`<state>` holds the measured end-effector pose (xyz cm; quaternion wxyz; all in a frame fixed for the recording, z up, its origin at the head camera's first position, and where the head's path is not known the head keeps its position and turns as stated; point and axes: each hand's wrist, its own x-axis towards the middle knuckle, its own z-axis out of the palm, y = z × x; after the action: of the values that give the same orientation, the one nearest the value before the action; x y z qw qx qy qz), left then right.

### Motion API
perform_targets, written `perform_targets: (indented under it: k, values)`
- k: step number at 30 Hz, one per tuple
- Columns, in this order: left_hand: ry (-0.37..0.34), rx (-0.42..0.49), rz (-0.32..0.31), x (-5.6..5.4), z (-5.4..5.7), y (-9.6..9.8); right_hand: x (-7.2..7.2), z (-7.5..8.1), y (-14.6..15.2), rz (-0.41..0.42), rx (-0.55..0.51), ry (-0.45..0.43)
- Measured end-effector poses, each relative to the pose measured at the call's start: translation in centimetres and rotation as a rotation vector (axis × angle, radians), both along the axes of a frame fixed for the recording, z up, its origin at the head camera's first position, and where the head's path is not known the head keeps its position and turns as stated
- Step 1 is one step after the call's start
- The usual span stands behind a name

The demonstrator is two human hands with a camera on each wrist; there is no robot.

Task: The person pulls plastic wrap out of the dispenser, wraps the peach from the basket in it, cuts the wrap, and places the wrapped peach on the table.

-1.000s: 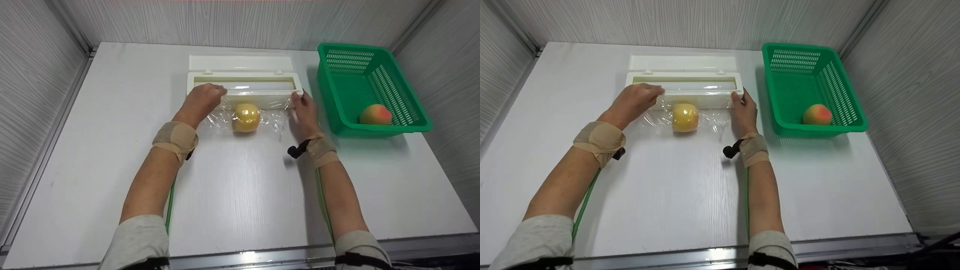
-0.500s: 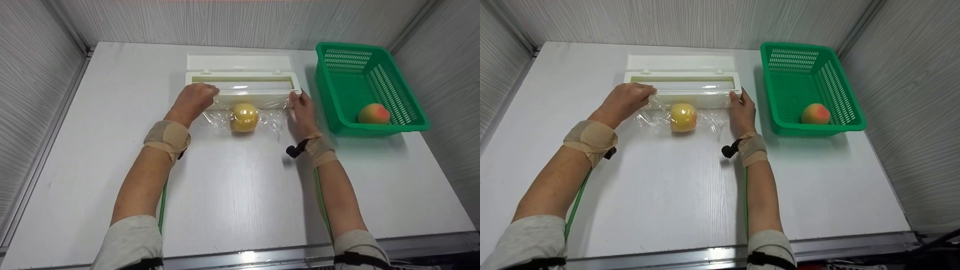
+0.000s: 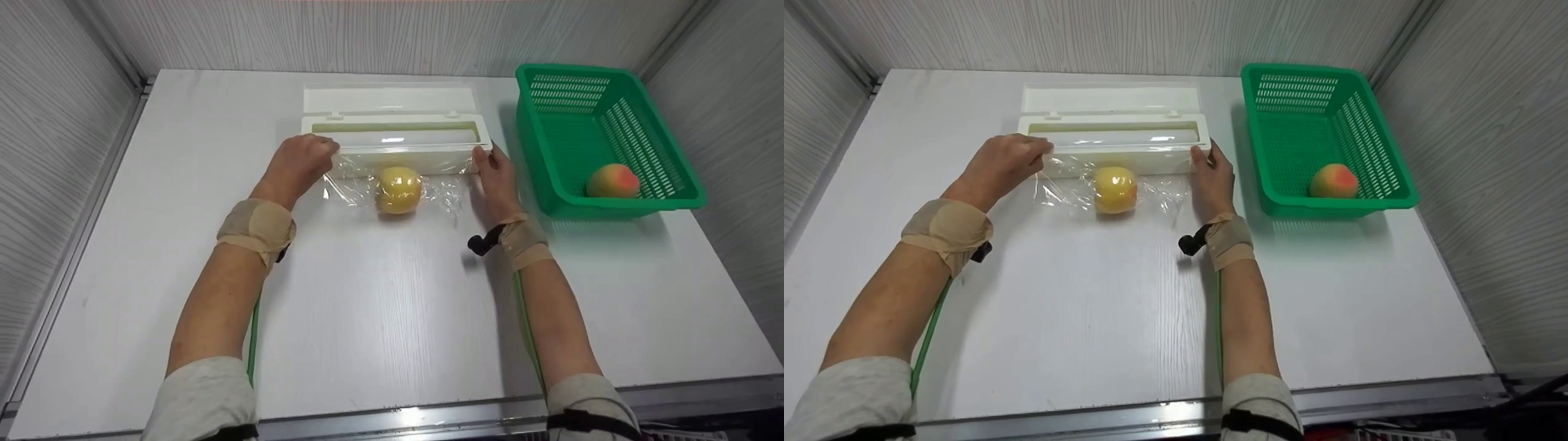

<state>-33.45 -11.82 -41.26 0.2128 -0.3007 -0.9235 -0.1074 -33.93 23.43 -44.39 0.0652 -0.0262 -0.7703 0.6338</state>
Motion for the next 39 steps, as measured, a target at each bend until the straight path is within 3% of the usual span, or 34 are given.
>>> perform_targets:
  k: [11,23,29,32,35,39]
  values:
    - [0.071,-0.083,0.061,0.2,-0.3,-1.3,-0.2,-0.3,0.2,-0.012,0.008,-0.031]
    - [0.023,0.013,0.130,0.5,-0.5,-1.9,-0.1,0.4,0.3,-0.014,0.017,-0.023]
    - [-0.025,0.051,0.211,0.3,-0.4,-1.4,0.0,0.1,0.1,-0.001,-0.045,-0.030]
    - [-0.009,0.061,0.254,0.2,-0.3,-0.9,0.0,-0.1,0.0,0.015,-0.067,-0.019]
    - [-0.002,0.057,0.214,0.6,0.0,0.7,0.2,-0.2,-0.1,0.024,-0.071,-0.020]
    - [-0.040,-0.017,-0.012,1.6,0.4,4.8,0.1,-0.1,-0.1,0.016,-0.061,-0.023]
